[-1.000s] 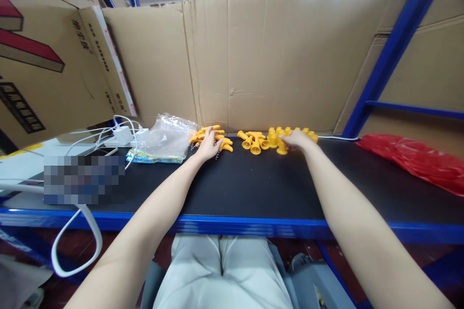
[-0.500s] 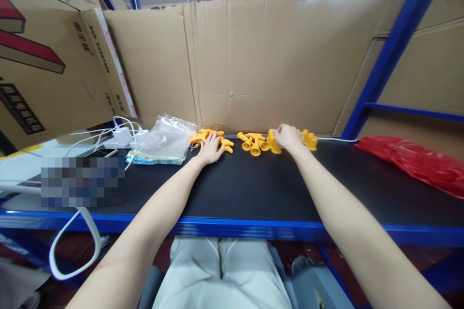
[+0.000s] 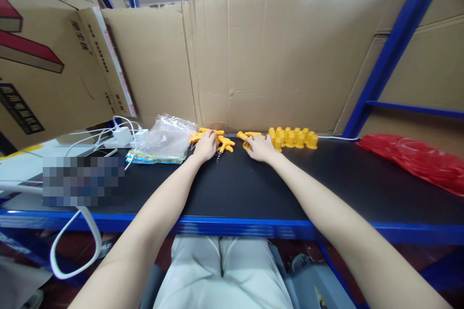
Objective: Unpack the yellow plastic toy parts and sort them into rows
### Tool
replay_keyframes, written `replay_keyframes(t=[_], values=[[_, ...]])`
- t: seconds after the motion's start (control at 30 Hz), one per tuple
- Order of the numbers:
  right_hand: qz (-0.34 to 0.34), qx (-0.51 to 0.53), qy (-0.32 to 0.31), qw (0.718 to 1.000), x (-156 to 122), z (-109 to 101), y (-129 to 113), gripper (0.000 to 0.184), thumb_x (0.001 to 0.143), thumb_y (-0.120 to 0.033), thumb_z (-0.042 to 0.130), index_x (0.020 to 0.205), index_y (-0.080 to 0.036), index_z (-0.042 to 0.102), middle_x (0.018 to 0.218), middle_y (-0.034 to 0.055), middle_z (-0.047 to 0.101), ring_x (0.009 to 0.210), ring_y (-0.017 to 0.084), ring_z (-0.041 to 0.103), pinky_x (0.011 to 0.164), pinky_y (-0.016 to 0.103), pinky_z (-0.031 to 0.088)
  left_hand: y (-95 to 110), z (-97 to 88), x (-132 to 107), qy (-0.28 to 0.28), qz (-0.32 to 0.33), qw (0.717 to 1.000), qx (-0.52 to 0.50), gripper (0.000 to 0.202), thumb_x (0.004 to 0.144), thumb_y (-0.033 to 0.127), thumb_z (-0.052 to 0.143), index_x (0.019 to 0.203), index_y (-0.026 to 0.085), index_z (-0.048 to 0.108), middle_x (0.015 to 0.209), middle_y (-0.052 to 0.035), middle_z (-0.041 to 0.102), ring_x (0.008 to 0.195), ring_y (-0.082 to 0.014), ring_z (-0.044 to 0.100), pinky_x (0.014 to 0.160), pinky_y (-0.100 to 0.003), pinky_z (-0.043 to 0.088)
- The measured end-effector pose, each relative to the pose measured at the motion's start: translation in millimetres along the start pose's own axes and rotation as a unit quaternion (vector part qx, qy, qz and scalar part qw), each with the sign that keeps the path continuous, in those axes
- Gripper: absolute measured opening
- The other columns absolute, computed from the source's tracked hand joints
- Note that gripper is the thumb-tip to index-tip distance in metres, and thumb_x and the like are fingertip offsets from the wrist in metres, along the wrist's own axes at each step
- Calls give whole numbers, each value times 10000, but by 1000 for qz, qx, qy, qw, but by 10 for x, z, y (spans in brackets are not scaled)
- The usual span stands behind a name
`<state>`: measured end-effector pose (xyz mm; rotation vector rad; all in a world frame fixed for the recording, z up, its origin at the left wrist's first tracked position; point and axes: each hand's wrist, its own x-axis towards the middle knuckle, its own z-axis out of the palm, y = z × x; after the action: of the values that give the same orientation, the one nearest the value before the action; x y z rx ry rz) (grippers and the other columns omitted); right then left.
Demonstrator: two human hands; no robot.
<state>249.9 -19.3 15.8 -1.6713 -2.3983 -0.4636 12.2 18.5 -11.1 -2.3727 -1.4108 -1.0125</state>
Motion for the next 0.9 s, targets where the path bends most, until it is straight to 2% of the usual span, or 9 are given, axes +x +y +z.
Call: replay_keyframes(t=[0.1, 0.23, 0.33, 0.43, 0.53, 0.67, 0.77, 0.9], values=[[4, -12, 9, 1000, 8, 20, -25, 484, 858, -275, 421, 1333, -207, 482, 1230, 166, 567, 1183, 319, 453, 993, 581, 214, -55, 1, 8, 28, -4, 1000, -7, 348, 832, 105, 385, 1138, 155, 542, 1209, -127, 504, 1157, -233, 494, 1017, -420, 409], [4, -19, 0, 1000, 25, 71, -82, 501, 833, -172, 419, 1325, -228, 495, 1266, 151, 554, 1246, 306, 405, 1024, 617, 135, -116, 7, 6, 47, -13, 999, -18, 415, 746, 38, 430, 1125, 160, 545, 1229, -124, 474, 1163, -238, 490, 1040, -422, 393], [0, -29, 24, 999, 23, 95, -113, 417, 860, -203, 414, 1253, -220, 552, 1201, 155, 588, 1198, 312, 448, 1020, 631, 118, -145, 14, 12, 42, -17, 998, -38, 429, 733, 24, 418, 1125, 146, 541, 1262, -136, 463, 1207, -238, 461, 1065, -415, 368], [0, -37, 57, 998, 13, 95, -127, 374, 877, -278, 438, 1221, -202, 565, 1141, 158, 615, 1146, 318, 485, 1019, 617, 124, -158, 21, 31, 28, -29, 997, -64, 412, 755, 39, 404, 1127, 158, 535, 1256, -120, 503, 1213, -221, 467, 1069, -405, 365], [3, -41, 76, 996, 11, 78, -133, 406, 874, -233, 435, 1266, -184, 526, 1105, 154, 634, 1102, 305, 514, 1023, 586, 125, -162, 18, 53, 8, -71, 995, -75, 366, 806, 87, 394, 1143, 136, 530, 1218, -135, 561, 1183, -220, 505, 1055, -396, 376], [4, -41, 90, 995, 16, 47, -120, 376, 881, -196, 393, 1219, -148, 548, 1078, 159, 647, 1052, 300, 540, 1019, 558, 132, -144, -19, 52, -14, -114, 993, -37, 329, 829, 146, 423, 1134, 144, 547, 1205, -142, 593, 1180, -258, 513, 1022, -441, 395], [1, -47, 96, 994, 13, 10, -93, 345, 887, -188, 376, 1173, -135, 561, 1067, 160, 647, 1009, 288, 556, 1017, 537, 134, -96, -69, 33, -25, -98, 995, 5, 299, 835, 178, 435, 1103, 165, 567, 1214, -127, 585, 1196, -269, 491, 1015, -464, 391], [17, -49, 108, 993, 0, -79, -59, 330, 880, -136, 352, 1142, -129, 553, 1047, 154, 631, 941, 261, 575, 1011, 505, 142, -16, -121, 14, -8, -54, 998, 27, 308, 860, 233, 425, 1137, 189, 551, 1280, -117, 535, 1222, -264, 460, 1027, -483, 370]])
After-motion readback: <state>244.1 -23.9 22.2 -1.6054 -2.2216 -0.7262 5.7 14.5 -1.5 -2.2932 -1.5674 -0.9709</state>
